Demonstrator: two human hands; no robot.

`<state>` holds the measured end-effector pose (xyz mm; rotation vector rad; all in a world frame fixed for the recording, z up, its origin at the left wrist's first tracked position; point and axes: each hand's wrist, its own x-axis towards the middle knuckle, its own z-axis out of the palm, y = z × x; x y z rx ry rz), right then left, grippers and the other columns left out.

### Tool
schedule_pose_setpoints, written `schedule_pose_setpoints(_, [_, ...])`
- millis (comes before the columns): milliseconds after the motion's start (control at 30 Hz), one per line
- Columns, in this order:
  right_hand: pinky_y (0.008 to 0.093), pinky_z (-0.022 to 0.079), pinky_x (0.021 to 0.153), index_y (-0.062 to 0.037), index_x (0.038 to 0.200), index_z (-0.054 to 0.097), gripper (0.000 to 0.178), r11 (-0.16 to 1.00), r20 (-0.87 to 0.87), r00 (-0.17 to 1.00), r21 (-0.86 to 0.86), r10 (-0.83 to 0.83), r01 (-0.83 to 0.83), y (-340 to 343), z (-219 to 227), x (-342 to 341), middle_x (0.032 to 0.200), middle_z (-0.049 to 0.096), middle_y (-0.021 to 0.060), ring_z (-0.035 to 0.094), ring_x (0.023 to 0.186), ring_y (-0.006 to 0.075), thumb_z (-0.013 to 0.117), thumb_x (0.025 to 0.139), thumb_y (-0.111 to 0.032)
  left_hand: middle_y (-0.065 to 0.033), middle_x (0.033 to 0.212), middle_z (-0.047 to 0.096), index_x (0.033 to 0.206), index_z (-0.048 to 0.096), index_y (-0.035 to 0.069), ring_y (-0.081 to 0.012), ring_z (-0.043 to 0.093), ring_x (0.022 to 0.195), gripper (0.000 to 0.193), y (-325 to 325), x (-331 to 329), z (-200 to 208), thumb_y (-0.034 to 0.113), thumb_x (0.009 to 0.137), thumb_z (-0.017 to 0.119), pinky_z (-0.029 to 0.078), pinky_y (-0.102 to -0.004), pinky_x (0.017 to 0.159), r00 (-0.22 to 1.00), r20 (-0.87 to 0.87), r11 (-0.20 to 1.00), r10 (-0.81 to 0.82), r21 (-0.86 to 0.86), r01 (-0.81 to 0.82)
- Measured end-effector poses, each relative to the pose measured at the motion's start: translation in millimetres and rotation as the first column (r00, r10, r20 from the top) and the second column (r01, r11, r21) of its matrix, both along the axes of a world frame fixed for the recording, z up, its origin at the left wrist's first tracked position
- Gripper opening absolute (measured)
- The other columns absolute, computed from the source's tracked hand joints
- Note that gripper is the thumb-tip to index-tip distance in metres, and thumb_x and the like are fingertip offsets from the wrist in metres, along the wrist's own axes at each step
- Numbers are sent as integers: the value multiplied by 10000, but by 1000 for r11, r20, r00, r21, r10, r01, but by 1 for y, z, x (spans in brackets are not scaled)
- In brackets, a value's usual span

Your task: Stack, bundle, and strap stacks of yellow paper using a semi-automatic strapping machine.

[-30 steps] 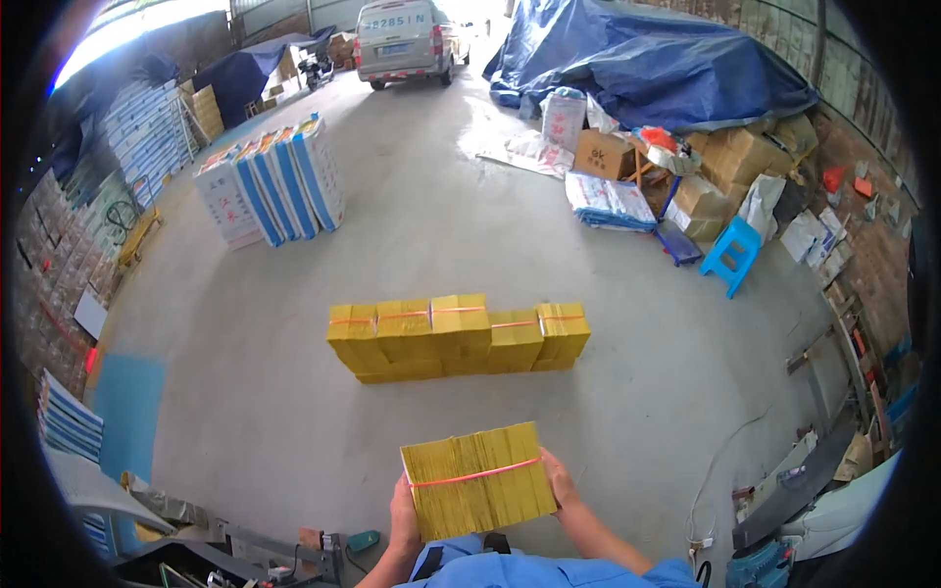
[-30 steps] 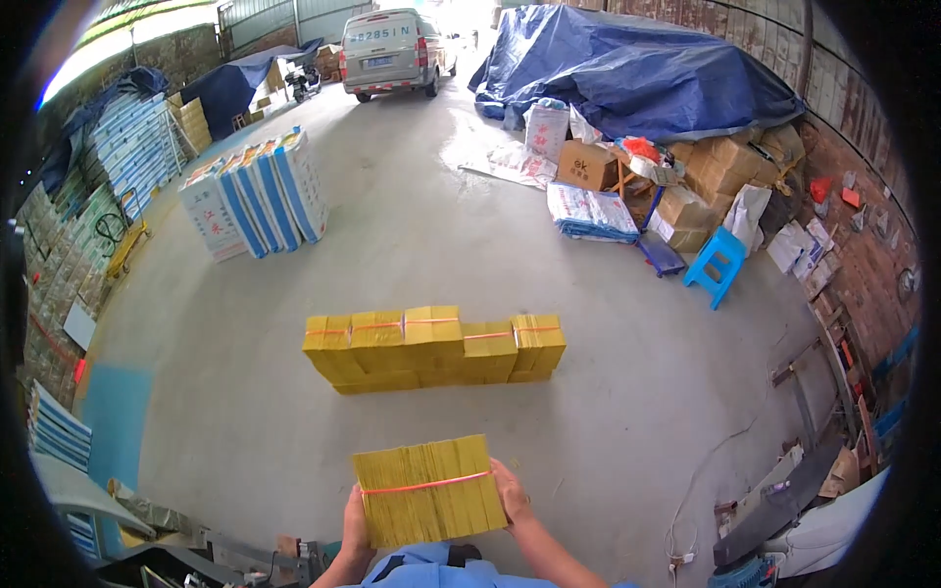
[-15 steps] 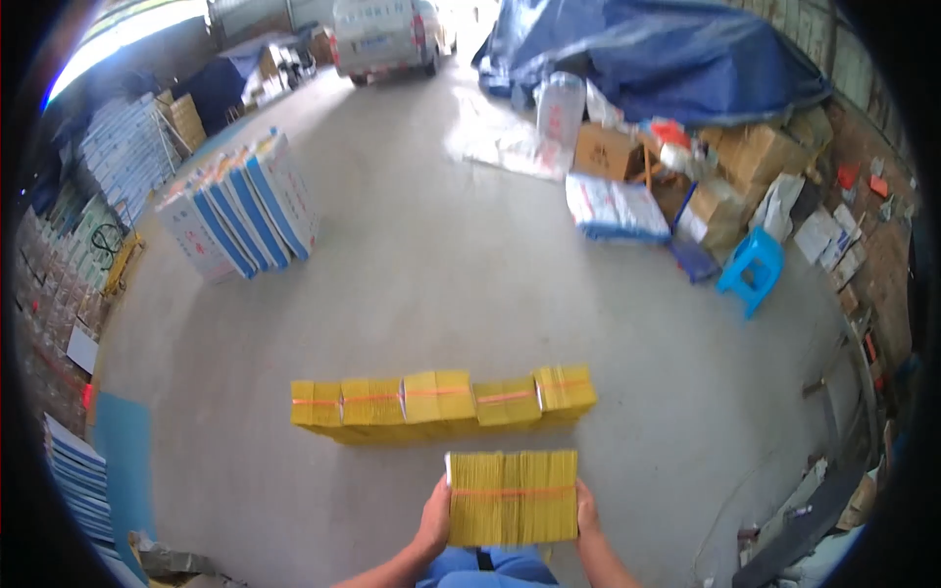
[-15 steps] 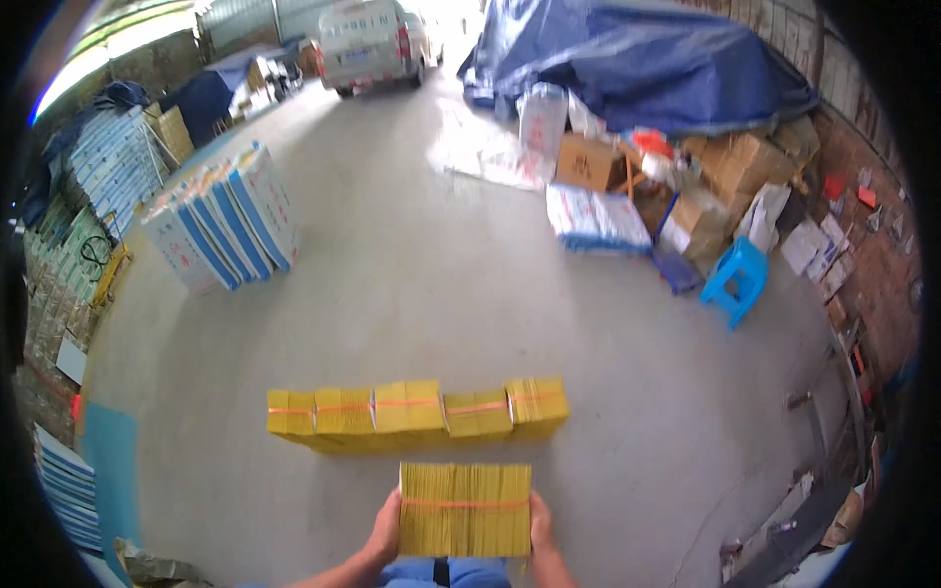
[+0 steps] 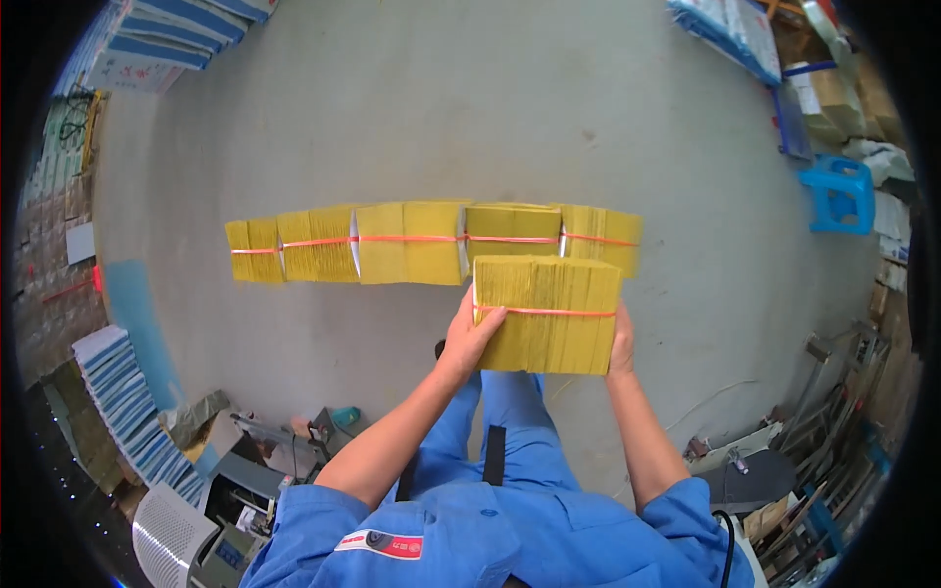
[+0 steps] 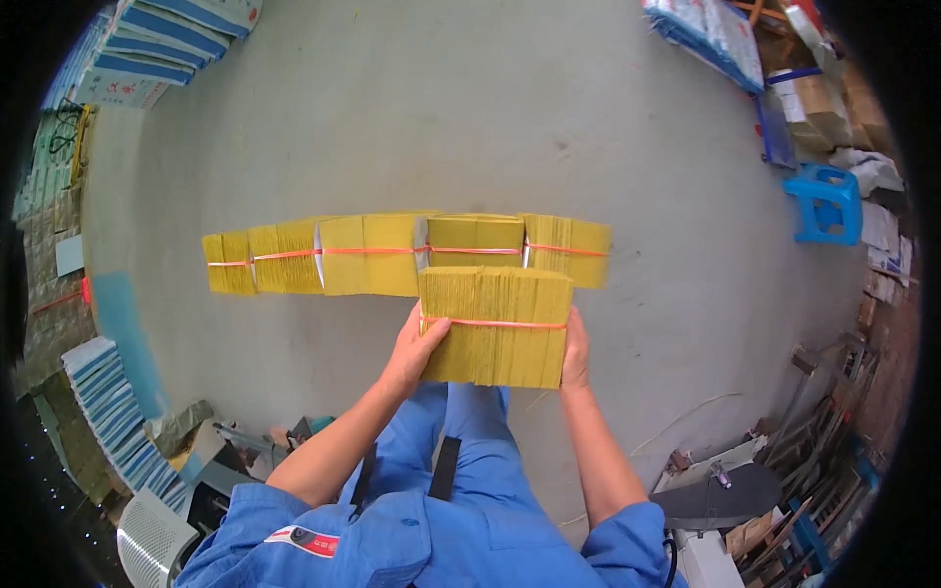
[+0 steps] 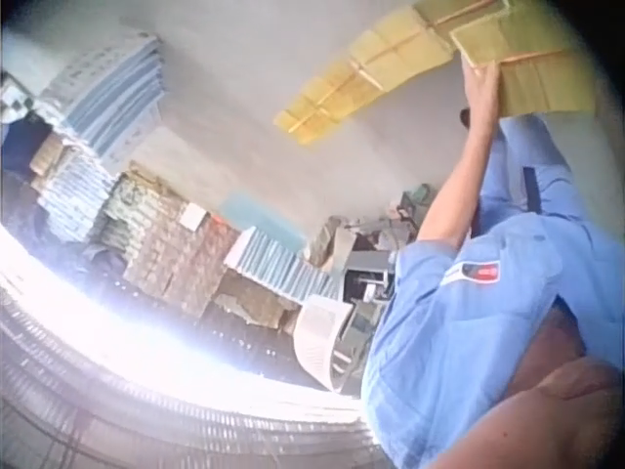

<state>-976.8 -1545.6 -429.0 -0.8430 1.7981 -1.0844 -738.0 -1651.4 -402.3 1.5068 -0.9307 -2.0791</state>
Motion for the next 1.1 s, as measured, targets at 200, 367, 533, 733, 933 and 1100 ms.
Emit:
schedule_pose_setpoints(200, [311,406,1005,30,1289,530,386,993,209,972,66,-109,98,-53,-66,-11,1313,547,132,524,1186,226,421,1002,-205,-126,1354,537,1479,331,40,-212,504,1239,686,-46,-15,-61,244,908,652,392,-339,1045,998,62,998,28,48,-31])
schedule_pose_setpoints(367, [300,365,1058,50,1374,464,474,931,556,746,213,-366,298,-96,-118,0,1401,494,113,468,1275,202,389,1008,-242,-248,1436,437,1482,266,-34,-358,425,1340,749,-55,-23,-121,197,878,645,344,-398,1101,863,505,929,-5,-318,191])
schedule_pose_setpoints(533, [314,354,1077,35,1419,416,506,920,482,787,274,-383,280,-90,-143,-2,1432,458,113,440,1301,203,390,1013,-267,-292,1507,288,1494,164,-72,-405,283,1410,810,-49,-47,-122,165,867,620,255,-413,1159,764,644,947,-37,-222,233])
schedule_pose_setpoints(733, [330,338,1094,19,1433,402,513,940,509,793,239,-334,243,-92,-147,7,1429,459,130,432,1312,223,370,1029,-297,-290,1521,262,1496,160,-70,-391,251,1430,818,-50,-47,-114,151,860,624,240,-411,1168,752,658,959,-24,-197,203])
schedule_pose_setpoints(933, [335,338,1089,31,1397,452,496,929,385,857,278,-341,245,-82,-161,0,1399,497,118,448,1298,219,388,1032,-300,-287,1532,241,1489,194,-69,-393,240,1434,769,-41,-57,-85,124,865,601,241,-404,1169,720,692,888,-50,-299,350])
schedule_pose_setpoints(1100, [327,379,1044,-8,1385,471,466,907,435,836,389,-334,160,-93,-106,-8,1420,490,118,467,1290,204,436,1022,-298,-254,1405,472,1385,424,-56,-372,436,1330,585,-18,-48,-45,152,872,613,357,-401,1097,826,550,976,-124,-81,200])
